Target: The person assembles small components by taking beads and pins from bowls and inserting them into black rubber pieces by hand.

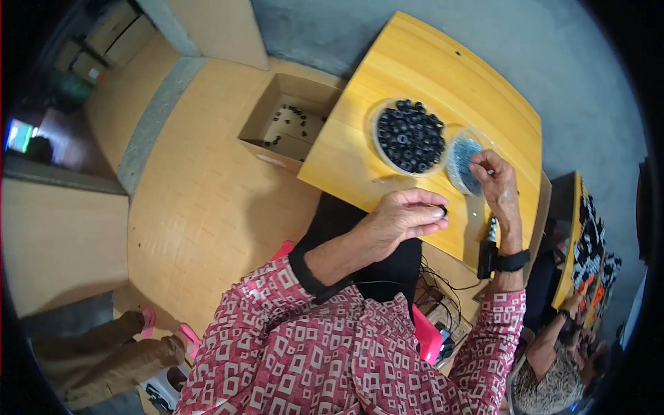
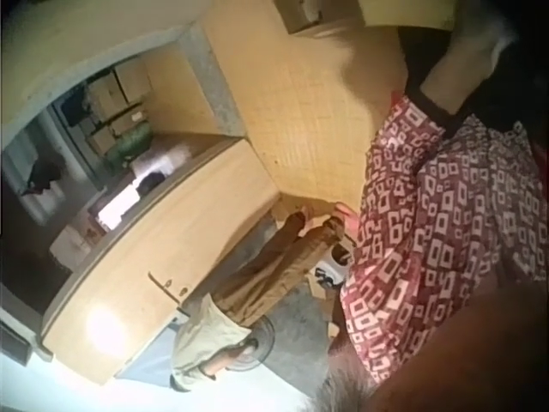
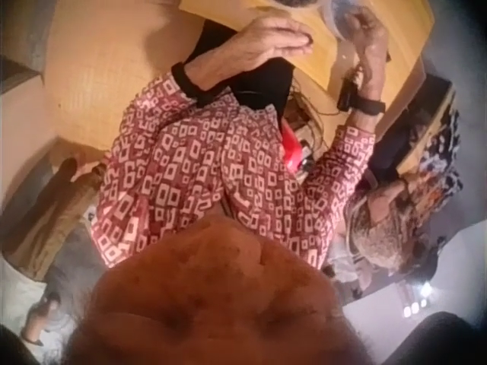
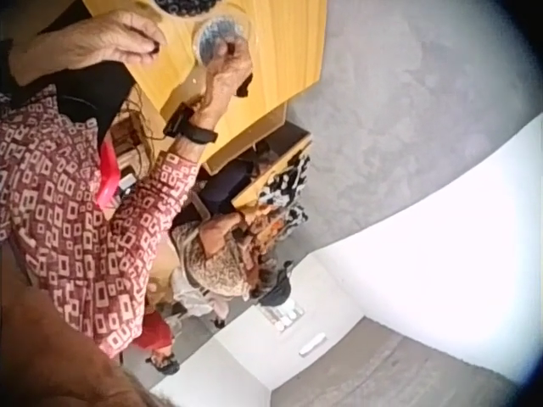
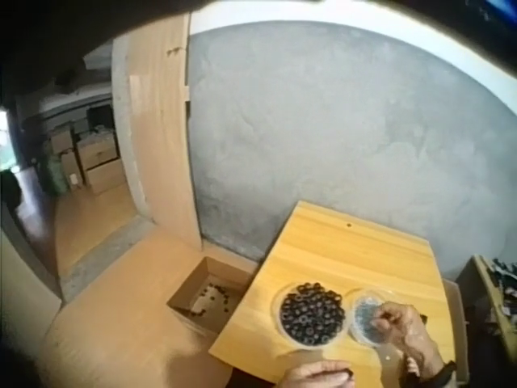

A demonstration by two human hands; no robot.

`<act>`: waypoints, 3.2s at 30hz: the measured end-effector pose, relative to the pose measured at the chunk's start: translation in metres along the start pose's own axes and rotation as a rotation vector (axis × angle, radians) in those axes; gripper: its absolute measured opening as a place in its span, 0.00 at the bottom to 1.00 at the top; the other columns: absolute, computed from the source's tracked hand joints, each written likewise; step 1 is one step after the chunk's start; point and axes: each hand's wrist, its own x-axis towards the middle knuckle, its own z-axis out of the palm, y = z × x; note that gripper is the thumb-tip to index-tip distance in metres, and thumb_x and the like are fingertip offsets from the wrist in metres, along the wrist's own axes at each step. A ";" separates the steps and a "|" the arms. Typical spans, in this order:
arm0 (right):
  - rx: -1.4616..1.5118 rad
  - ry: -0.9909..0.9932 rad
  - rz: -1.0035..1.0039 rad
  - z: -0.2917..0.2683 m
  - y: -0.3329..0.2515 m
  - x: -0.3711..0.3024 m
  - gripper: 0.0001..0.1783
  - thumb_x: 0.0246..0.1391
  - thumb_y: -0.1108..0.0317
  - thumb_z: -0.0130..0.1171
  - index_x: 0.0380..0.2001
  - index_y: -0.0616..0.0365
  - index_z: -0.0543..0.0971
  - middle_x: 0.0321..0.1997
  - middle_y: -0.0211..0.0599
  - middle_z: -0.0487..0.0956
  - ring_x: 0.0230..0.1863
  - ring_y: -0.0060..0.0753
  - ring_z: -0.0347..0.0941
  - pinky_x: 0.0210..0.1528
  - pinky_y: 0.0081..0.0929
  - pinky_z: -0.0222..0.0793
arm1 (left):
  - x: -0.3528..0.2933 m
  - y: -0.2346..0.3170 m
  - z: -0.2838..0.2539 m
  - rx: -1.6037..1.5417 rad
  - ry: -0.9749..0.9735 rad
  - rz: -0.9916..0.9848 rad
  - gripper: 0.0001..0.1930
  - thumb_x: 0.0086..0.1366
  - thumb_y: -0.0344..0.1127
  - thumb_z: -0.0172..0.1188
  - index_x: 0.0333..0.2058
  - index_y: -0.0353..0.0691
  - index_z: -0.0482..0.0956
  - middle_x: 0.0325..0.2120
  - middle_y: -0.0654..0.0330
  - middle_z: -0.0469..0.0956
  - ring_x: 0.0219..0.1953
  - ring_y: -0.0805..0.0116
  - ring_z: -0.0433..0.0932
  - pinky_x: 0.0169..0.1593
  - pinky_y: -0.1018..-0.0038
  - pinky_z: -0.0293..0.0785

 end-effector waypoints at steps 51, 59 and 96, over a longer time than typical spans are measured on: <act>0.085 0.228 -0.244 0.011 -0.086 -0.077 0.03 0.48 0.78 0.61 0.28 0.62 0.77 0.26 0.34 0.76 0.28 0.28 0.74 0.33 0.24 0.70 | 0.004 0.003 0.023 0.076 0.135 0.236 0.10 0.66 0.35 0.57 0.44 0.41 0.75 0.36 0.63 0.79 0.40 0.75 0.78 0.43 0.82 0.73; 0.294 0.256 -0.120 0.008 -0.094 -0.103 0.10 0.47 0.83 0.60 0.35 0.64 0.80 0.32 0.34 0.76 0.33 0.22 0.72 0.37 0.19 0.69 | -0.007 -0.007 0.035 0.075 0.036 0.229 0.10 0.66 0.35 0.57 0.44 0.40 0.74 0.35 0.63 0.78 0.38 0.75 0.78 0.42 0.82 0.73; 1.549 0.125 0.137 0.006 -0.073 -0.133 0.09 0.54 0.77 0.59 0.39 0.66 0.77 0.35 0.40 0.80 0.31 0.23 0.75 0.36 0.20 0.72 | -0.026 -0.011 0.047 0.090 -0.236 0.235 0.11 0.65 0.32 0.56 0.46 0.37 0.75 0.40 0.57 0.79 0.39 0.72 0.78 0.46 0.78 0.75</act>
